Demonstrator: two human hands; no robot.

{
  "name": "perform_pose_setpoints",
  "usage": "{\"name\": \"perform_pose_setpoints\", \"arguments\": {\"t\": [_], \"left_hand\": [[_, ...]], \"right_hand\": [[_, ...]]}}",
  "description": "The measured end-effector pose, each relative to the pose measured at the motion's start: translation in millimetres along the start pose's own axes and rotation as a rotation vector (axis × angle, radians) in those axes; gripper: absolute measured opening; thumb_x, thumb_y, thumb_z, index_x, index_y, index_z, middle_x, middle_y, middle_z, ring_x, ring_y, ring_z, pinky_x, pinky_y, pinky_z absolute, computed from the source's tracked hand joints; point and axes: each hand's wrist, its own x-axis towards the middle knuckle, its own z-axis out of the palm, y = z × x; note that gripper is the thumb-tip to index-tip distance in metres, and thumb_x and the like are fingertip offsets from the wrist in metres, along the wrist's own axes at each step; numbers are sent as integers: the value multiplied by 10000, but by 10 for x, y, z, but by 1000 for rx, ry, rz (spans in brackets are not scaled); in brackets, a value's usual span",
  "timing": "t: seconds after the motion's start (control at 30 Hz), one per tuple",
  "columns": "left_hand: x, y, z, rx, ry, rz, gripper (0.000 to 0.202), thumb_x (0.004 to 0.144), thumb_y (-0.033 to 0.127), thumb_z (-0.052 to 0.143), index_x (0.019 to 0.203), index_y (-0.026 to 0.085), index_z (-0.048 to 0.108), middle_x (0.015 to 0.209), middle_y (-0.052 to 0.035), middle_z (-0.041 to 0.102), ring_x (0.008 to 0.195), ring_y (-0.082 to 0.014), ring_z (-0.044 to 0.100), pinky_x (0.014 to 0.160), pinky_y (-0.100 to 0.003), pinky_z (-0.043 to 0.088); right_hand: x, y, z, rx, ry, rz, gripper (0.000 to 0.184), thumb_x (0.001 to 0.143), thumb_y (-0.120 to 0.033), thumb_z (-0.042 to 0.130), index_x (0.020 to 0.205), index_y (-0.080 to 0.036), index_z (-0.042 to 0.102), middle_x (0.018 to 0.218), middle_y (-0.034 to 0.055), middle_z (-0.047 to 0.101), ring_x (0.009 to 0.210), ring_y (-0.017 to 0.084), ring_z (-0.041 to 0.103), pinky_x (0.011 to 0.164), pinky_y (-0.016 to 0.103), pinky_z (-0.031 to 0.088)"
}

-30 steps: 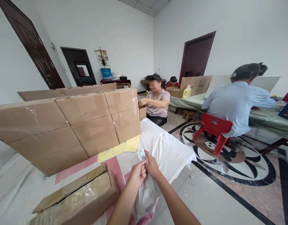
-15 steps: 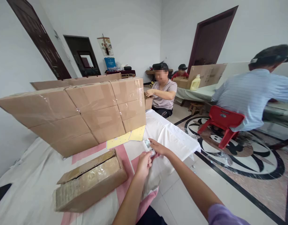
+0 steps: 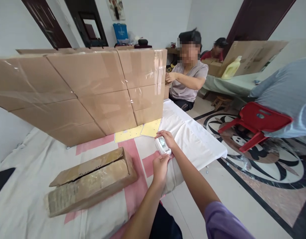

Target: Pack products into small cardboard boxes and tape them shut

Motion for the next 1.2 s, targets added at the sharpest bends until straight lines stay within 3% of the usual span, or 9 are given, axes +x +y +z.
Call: {"name": "perform_pose_setpoints", "arguments": {"t": [0.1,0.27,0.4,0.57,0.73,0.83,0.93,1.07,1.2], "left_hand": [[-57,-4,67,8,39,17,257,704,364,796,655,150,663,512,36,485,532,-99,445,548,-240,351],[-161,4,99,13,48,1,170,711,283,766,658,153,669,554,20,511,599,-119,485,593,-247,368],[-194,-36,98,-10,49,-12,211,706,298,760,620,161,624,574,16,519,601,-119,477,603,-259,364],[-166,-158,123,34,70,76,186,749,325,734,713,151,680,704,-17,614,700,-136,523,655,-262,375],[-113,-213,110,64,78,96,304,760,391,748,598,170,616,584,13,513,611,-122,429,602,-272,316],[-87,-198,97,82,87,110,298,732,382,768,579,166,632,589,-3,543,618,-131,454,617,-281,326],[-77,-153,107,90,119,42,251,717,313,758,568,162,625,586,-4,551,596,-121,456,616,-277,329],[-72,-87,153,102,169,-34,192,722,239,727,589,161,611,520,43,452,497,-75,339,548,-257,267],[-40,-39,175,133,180,-91,215,701,245,751,593,168,582,472,78,355,434,-54,224,481,-260,159]], "right_hand": [[-3,4,-12,2,12,11,346,870,-510,530,871,-208,699,743,35,781,680,194,631,709,319,469],[12,5,0,-1,19,2,309,865,-476,525,836,-213,685,717,30,775,684,192,619,697,311,453],[-1,-10,8,-1,25,4,303,864,-477,529,827,-217,681,711,26,774,681,194,617,691,313,455],[-37,-42,18,23,26,8,297,866,-477,535,829,-220,679,729,24,777,688,194,616,681,311,459],[-25,-34,11,7,22,16,316,855,-501,533,833,-221,678,740,23,779,688,196,631,680,311,470],[-6,-12,6,-13,25,-4,327,848,-510,542,828,-214,680,729,31,778,720,205,646,704,314,483],[3,10,2,0,14,-27,325,852,-509,549,829,-213,682,754,36,784,750,213,653,722,322,489],[2,23,-5,17,19,-31,330,854,-525,552,822,-221,676,759,40,783,779,223,652,751,339,492],[2,19,-4,41,9,-15,283,863,-468,535,817,-222,668,748,33,779,709,202,624,675,319,467]]}}
